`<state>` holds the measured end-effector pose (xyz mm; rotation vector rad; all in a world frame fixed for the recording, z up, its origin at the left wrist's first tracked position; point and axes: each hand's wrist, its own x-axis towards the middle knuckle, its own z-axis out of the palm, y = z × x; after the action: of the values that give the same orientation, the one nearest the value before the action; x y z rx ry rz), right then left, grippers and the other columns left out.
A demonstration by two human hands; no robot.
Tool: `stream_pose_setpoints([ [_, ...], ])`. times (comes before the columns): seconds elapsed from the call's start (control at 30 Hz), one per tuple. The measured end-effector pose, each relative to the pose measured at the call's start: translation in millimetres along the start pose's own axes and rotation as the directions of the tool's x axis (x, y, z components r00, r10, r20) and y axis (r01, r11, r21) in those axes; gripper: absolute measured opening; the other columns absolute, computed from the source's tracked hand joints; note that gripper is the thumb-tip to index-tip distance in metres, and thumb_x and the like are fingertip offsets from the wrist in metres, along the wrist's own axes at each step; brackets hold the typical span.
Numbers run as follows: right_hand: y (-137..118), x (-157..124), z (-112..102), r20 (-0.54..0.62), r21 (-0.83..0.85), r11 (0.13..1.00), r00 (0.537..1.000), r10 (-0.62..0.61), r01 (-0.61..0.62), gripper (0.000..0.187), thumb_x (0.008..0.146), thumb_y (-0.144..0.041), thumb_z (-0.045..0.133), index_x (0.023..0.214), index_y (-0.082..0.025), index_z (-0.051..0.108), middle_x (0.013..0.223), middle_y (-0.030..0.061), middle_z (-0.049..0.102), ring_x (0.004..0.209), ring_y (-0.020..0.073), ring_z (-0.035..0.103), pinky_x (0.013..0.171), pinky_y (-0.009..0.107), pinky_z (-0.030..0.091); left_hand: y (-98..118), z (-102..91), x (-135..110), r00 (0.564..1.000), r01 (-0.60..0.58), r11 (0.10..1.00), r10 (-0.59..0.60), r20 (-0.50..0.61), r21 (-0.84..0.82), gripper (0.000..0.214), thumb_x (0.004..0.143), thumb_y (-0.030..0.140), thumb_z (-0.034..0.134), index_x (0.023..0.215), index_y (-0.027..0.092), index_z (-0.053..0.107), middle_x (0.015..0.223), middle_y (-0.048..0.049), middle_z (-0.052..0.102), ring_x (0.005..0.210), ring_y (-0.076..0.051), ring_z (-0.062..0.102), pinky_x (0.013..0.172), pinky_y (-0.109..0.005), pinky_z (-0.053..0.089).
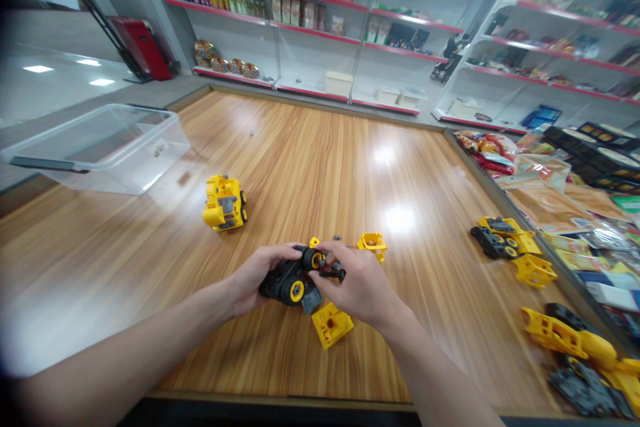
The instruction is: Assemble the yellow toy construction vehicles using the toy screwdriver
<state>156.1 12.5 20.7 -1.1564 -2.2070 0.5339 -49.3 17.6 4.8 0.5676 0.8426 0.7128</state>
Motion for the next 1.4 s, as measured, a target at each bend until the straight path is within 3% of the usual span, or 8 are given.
stream_pose_setpoints([
  [0.17,2.6,-0.4,2.3,0.009,0.011,1.0,1.0,-0.027,0.027,0.037,0.082,-0.026,0.07,0.117,-0.023,0.059,0.082,0.0001,0.068,0.074,0.0161,0.066,0.068,0.028,0.051,0.5,4.4,-0.7,0.998,-0.044,0.999,0.043,0.045,0.025,0.027,0.077,0.03,0.069,0.099,0.016,0.068,0.096,-0.0068,0.068,0.081,-0.017,0.064,0.068,-0.024,0.047],
  [0.37,5.8,0.0,4.2,-0.015,0.018,0.998,0.998,-0.064,0.064,0.037,0.084,-0.025,0.07,0.12,-0.022,0.059,0.091,0.0032,0.072,0.084,0.0186,0.069,0.078,0.032,0.052,-0.2,4.2,0.3,0.998,-0.048,0.999,0.047,0.042,0.021,0.024,0.077,0.03,0.07,0.096,0.016,0.068,0.092,-0.0055,0.068,0.079,-0.015,0.063,0.066,-0.023,0.046],
  [0.63,2.3,3.9,1.3,-0.085,0.018,0.996,0.992,-0.089,0.091,0.01,0.083,-0.025,0.072,0.086,-0.022,0.064,0.079,0.0002,0.07,0.071,0.0149,0.066,0.066,0.027,0.049,2.4,1.8,0.3,0.997,-0.041,0.999,0.042,0.067,-0.02,0.025,0.077,0.032,0.07,0.097,0.018,0.068,0.092,-0.0047,0.069,0.078,-0.016,0.065,0.066,-0.024,0.048],
  [0.87,0.7,5.2,-2.4,-0.077,0.062,0.992,0.991,-0.106,0.111,0.014,0.087,-0.014,0.06,0.099,-0.02,0.066,0.089,0.0044,0.069,0.082,0.0166,0.065,0.074,0.03,0.051,2.5,3.6,-0.6,0.993,-0.049,0.998,0.052,0.104,-0.033,0.024,0.078,0.028,0.068,0.097,0.014,0.069,0.098,-0.0099,0.072,0.087,-0.019,0.067,0.075,-0.026,0.05],
  [1.2,1.5,3.1,-0.1,-0.098,0.01,0.999,0.994,-0.052,0.053,0.01,0.087,-0.019,0.063,0.095,-0.021,0.067,0.082,0.0023,0.071,0.074,0.016,0.066,0.068,0.029,0.051,4.6,6.6,-2.9,0.995,-0.08,0.996,0.081,0.061,-0.031,0.026,0.077,0.026,0.071,0.101,0.017,0.069,0.1,-0.0082,0.071,0.087,-0.018,0.067,0.078,-0.026,0.049],
  [1.4,-0.5,5.4,0.1,-0.083,0.057,0.994,0.992,-0.091,0.096,0.007,0.09,-0.019,0.061,0.092,-0.02,0.067,0.082,0.0031,0.07,0.075,0.0157,0.065,0.069,0.029,0.051,3.4,4.9,-2.5,0.995,-0.074,0.996,0.077,0.066,-0.047,0.023,0.076,0.026,0.071,0.096,0.016,0.069,0.093,-0.0072,0.071,0.083,-0.018,0.067,0.074,-0.025,0.049],
])
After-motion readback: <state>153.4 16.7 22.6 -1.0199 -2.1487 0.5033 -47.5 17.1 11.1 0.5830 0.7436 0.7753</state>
